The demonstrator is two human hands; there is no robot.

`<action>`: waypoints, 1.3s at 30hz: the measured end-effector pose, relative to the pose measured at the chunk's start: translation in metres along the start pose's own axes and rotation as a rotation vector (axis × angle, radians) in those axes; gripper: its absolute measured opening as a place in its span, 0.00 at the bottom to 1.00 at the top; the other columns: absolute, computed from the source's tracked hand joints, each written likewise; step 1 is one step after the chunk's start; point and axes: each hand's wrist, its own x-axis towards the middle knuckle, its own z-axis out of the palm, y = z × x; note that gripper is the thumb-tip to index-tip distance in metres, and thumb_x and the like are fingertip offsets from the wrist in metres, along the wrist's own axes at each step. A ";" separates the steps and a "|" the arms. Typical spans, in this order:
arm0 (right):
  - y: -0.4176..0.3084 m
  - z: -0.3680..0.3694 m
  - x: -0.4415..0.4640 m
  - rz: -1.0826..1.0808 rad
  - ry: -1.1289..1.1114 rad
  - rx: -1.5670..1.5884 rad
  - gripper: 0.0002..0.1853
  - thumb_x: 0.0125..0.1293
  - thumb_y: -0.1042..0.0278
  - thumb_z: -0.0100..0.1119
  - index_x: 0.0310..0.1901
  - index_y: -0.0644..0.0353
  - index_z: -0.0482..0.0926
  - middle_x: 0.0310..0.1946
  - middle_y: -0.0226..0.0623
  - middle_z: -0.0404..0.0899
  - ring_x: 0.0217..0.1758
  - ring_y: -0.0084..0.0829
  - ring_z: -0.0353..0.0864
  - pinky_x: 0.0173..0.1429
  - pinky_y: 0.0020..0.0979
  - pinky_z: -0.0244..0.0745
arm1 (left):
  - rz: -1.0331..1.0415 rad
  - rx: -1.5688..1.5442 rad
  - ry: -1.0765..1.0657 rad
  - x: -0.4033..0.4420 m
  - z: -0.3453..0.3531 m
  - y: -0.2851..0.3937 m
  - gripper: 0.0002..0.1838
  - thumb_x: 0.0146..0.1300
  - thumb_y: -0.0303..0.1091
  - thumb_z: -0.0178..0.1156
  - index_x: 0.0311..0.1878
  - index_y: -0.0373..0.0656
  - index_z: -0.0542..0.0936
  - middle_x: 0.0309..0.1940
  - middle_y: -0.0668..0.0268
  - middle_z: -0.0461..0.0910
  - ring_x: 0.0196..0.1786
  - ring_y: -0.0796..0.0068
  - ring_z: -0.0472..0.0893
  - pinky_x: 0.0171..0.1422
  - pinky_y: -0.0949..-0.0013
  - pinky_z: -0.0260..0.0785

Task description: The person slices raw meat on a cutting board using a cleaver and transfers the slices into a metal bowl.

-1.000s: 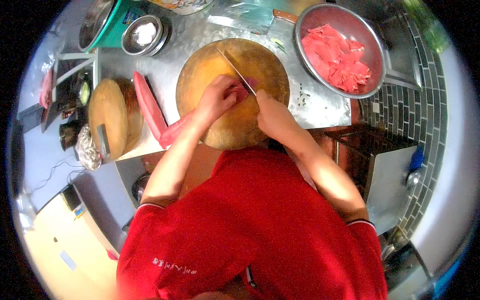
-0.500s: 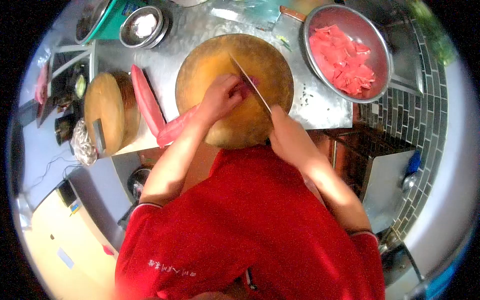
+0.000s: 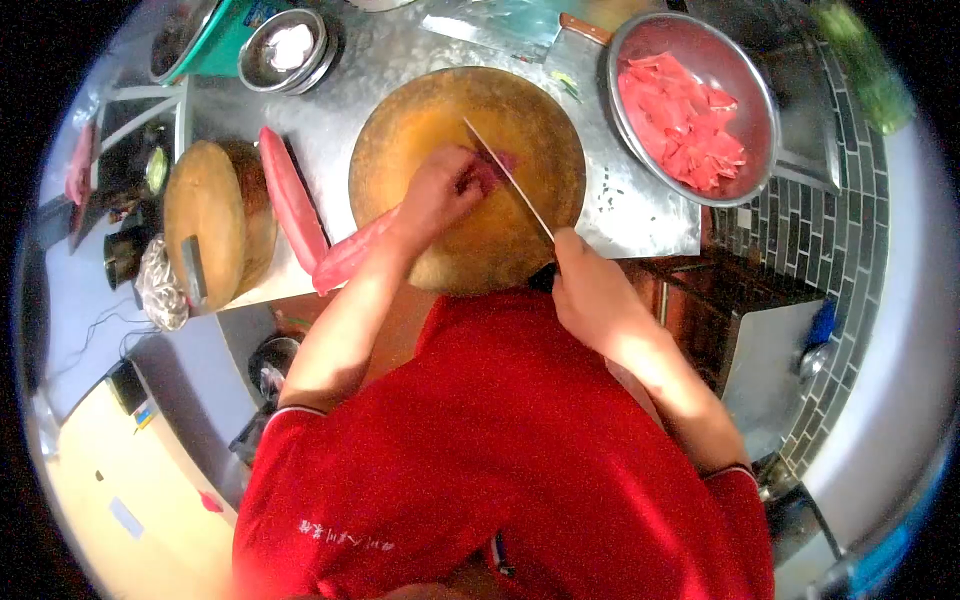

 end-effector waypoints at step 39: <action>-0.012 0.005 0.035 -0.041 0.006 0.016 0.15 0.67 0.78 0.53 0.53 0.67 0.65 0.39 0.67 0.79 0.47 0.70 0.80 0.51 0.62 0.72 | 0.053 0.086 0.058 -0.010 -0.006 0.000 0.13 0.56 0.28 0.69 0.45 0.41 0.82 0.41 0.54 0.81 0.47 0.46 0.79 0.53 0.50 0.73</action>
